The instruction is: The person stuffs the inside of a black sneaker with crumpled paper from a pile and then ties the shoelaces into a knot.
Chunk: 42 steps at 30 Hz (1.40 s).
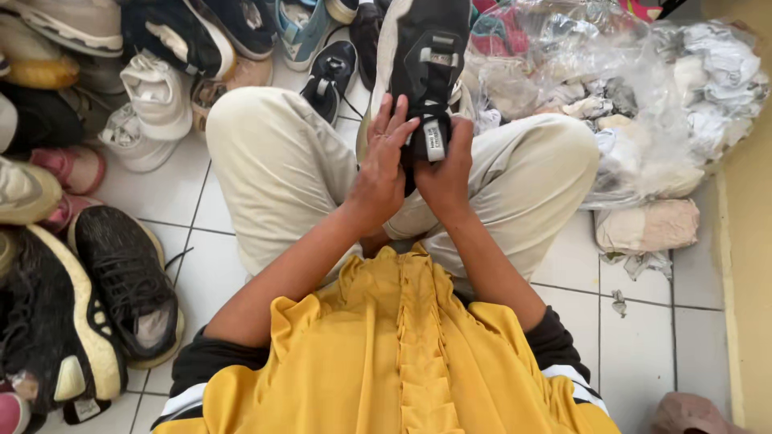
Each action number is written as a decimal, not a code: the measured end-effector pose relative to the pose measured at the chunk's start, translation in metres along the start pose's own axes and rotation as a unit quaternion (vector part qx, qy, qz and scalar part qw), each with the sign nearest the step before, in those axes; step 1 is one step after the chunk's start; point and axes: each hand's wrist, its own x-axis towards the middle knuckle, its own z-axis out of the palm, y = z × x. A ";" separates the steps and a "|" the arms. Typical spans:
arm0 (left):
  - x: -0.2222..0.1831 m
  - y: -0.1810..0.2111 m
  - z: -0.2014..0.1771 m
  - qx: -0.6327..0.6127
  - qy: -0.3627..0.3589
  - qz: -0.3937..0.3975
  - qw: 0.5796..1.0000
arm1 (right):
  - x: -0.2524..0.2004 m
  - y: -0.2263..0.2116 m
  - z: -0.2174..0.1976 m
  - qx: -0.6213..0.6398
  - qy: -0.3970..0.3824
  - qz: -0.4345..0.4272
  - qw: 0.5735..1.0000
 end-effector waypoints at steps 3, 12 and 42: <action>0.001 0.026 -0.027 -0.031 -0.071 -0.059 0.995 | 0.002 -0.050 -0.025 0.026 -0.038 -0.013 0.999; 0.049 0.068 -0.060 0.021 -0.055 0.052 0.997 | 0.006 -0.115 -0.050 0.083 -0.025 -0.122 0.989; -0.117 -0.160 0.031 0.158 -0.119 -0.172 0.965 | 0.031 0.177 0.057 -0.187 -0.472 0.198 0.838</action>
